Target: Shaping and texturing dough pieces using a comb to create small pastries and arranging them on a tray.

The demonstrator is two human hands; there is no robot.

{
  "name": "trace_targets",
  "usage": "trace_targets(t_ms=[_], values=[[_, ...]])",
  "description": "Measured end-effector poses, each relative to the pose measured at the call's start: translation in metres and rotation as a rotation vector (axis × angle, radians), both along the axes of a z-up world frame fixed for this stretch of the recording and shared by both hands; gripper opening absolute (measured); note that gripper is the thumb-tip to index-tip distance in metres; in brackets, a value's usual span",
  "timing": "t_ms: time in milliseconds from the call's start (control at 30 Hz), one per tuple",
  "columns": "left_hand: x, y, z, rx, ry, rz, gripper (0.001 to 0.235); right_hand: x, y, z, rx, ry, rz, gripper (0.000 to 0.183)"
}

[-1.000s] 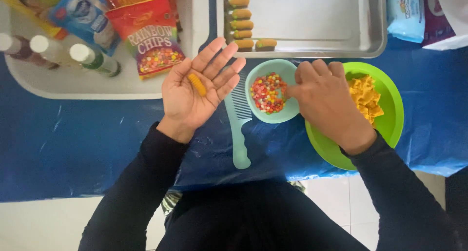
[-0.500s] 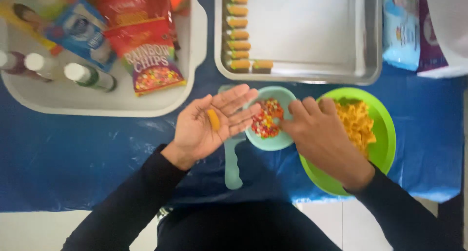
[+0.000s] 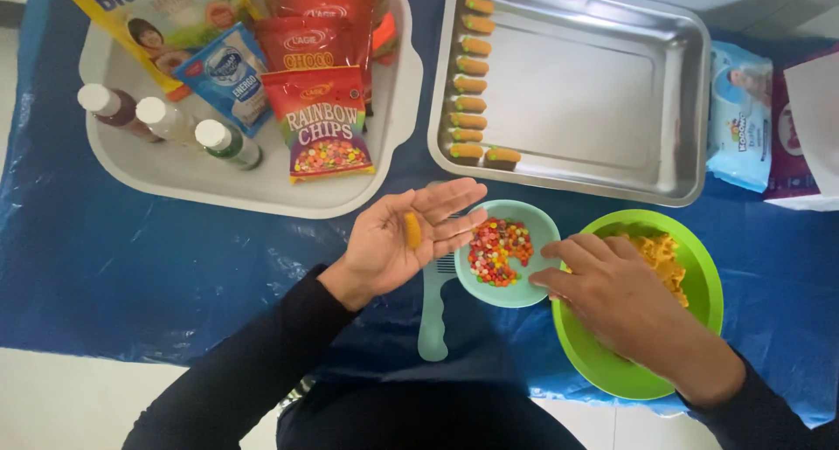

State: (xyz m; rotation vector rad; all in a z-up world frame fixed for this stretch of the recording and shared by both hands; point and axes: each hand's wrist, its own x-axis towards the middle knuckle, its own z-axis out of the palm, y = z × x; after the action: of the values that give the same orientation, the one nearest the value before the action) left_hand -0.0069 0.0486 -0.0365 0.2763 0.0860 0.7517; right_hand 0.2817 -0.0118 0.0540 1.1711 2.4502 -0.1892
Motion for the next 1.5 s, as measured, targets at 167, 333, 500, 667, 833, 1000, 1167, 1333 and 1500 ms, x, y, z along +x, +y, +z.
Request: trace_targets(t_ms=[167, 333, 500, 667, 833, 1000, 1167, 1333, 1500], values=[[0.010, -0.001, -0.013, -0.003, -0.025, 0.028, 0.061, 0.007, -0.006, -0.010, 0.029, 0.123, -0.093, 0.018], [0.020, 0.002, -0.005, -0.046, -0.128, 0.037, 0.062, 0.002, -0.013, -0.011, 0.125, 0.275, -0.225, 0.010], [0.032, 0.010, 0.042, 0.086, -0.089, -0.039, 0.068, -0.024, -0.029, 0.011, 0.484, 0.873, -0.456, 0.009], [0.060, 0.004, 0.050, 0.229, -0.205, -0.038, 0.062, -0.067, -0.029, 0.006, 0.636, 1.185, -0.586, 0.013], [0.073, 0.000, 0.040, 0.186, -0.224, -0.024, 0.061, -0.094, -0.015, 0.000, 0.759, 1.304, -0.618, 0.011], [0.072, 0.003, 0.035, 0.212, -0.205, 0.015, 0.066, -0.115, -0.004, -0.002, 0.834, 1.302, -0.599, 0.010], [0.073, 0.007, 0.031, 0.212, -0.193, 0.020, 0.067, -0.118, 0.003, -0.009, 0.885, 1.252, -0.586, 0.008], [0.077, 0.006, 0.025, 0.248, -0.161, 0.036, 0.071, -0.116, 0.005, -0.018, 0.919, 1.216, -0.565, 0.009], [0.077, 0.009, 0.023, 0.252, -0.181, 0.061, 0.076, -0.118, 0.002, -0.024, 1.060, 1.046, -0.465, 0.017]])
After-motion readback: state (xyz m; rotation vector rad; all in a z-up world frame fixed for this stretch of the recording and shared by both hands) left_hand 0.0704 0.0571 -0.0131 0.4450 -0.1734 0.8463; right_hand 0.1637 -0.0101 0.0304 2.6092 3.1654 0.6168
